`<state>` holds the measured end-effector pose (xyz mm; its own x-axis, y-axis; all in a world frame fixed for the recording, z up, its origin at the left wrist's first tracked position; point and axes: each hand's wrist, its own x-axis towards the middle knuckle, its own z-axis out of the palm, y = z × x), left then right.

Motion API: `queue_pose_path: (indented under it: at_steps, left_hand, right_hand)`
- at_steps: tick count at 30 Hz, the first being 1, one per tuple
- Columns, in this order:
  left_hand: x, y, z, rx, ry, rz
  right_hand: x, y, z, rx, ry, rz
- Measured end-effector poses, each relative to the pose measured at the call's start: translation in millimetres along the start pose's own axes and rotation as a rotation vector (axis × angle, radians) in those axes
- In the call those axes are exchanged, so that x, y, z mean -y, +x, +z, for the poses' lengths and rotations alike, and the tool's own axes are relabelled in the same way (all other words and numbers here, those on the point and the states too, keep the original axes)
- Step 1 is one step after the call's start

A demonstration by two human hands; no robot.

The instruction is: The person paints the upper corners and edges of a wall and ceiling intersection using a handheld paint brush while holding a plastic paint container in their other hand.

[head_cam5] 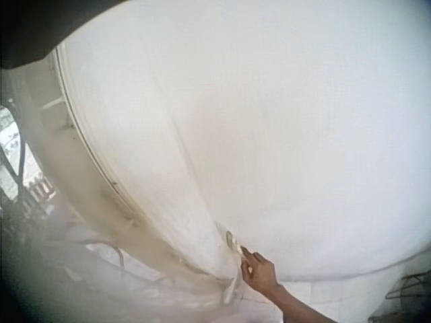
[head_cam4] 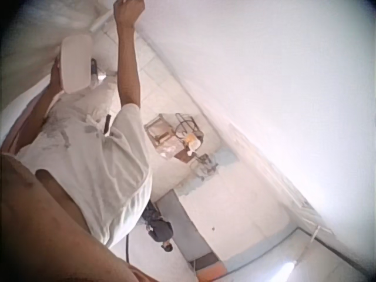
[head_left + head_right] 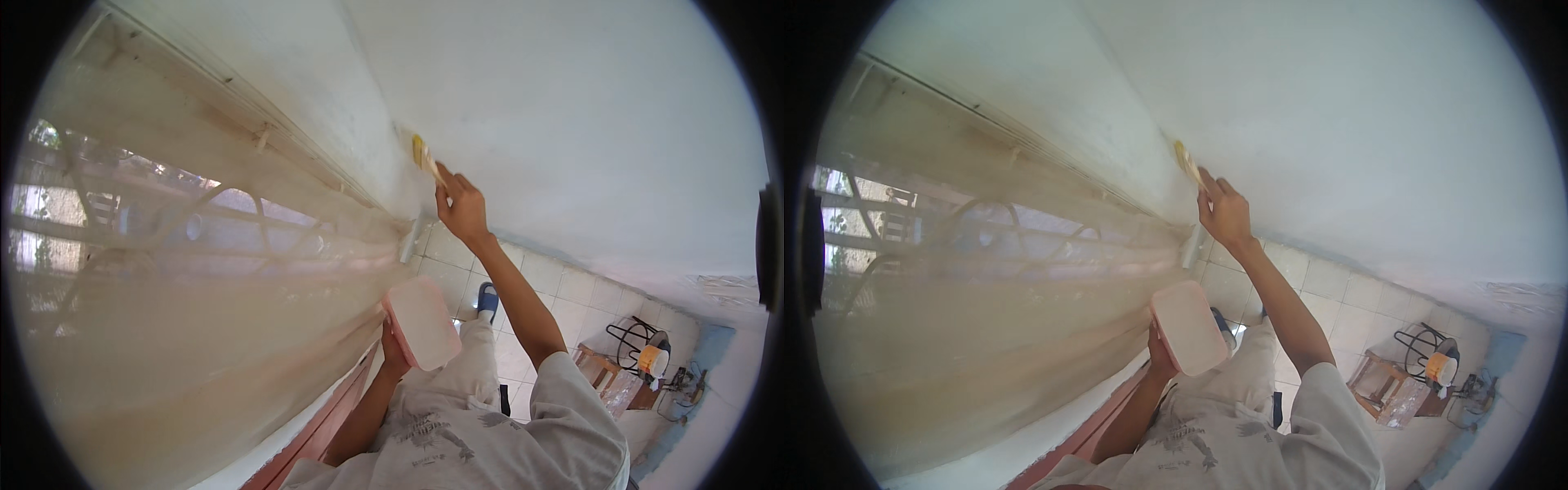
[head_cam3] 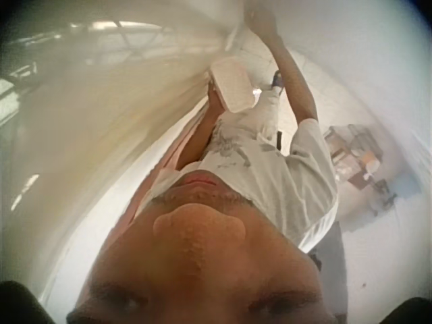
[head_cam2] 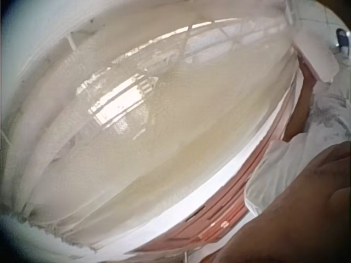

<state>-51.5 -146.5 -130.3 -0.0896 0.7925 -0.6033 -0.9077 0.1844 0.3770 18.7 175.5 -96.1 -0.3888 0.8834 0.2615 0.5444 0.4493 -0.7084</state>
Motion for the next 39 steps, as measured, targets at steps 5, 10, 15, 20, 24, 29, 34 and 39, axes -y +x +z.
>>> queue_pose_path:
  at_steps: [5,10,15,20,24,29,34,39]
  left_hand:
    - [12.4,5.8,18.6,0.088,-0.060,-0.016]
    - [24.1,10.3,9.2,0.128,-0.145,-0.011]
    - [29.7,7.9,-10.6,0.046,-0.179,-0.055]
    - [29.3,13.8,-15.4,0.003,-0.141,-0.095]
    - [14.6,9.8,-10.7,0.056,-0.158,-0.050]
    - [4.5,24.3,19.2,0.217,-0.049,0.030]
    - [-0.8,50.4,70.2,0.381,-0.086,0.017]
    - [24.5,65.3,110.1,0.341,0.054,0.121]
  right_hand:
    - [68.5,58.8,-89.5,-0.334,0.060,-0.237]
    - [39.5,54.8,-33.6,-0.249,0.008,-0.221]
    - [-64.2,5.6,72.7,-0.084,-0.131,-0.078]
    - [-155.0,-51.6,96.4,0.237,-0.324,0.112]
    - [-112.0,-121.9,52.2,0.070,0.091,0.254]
    - [-6.2,-173.8,-115.6,0.028,0.624,0.524]
    - [79.3,-190.7,-260.2,0.066,0.560,0.383]
    - [120.0,-193.5,-315.1,0.158,0.237,0.299]
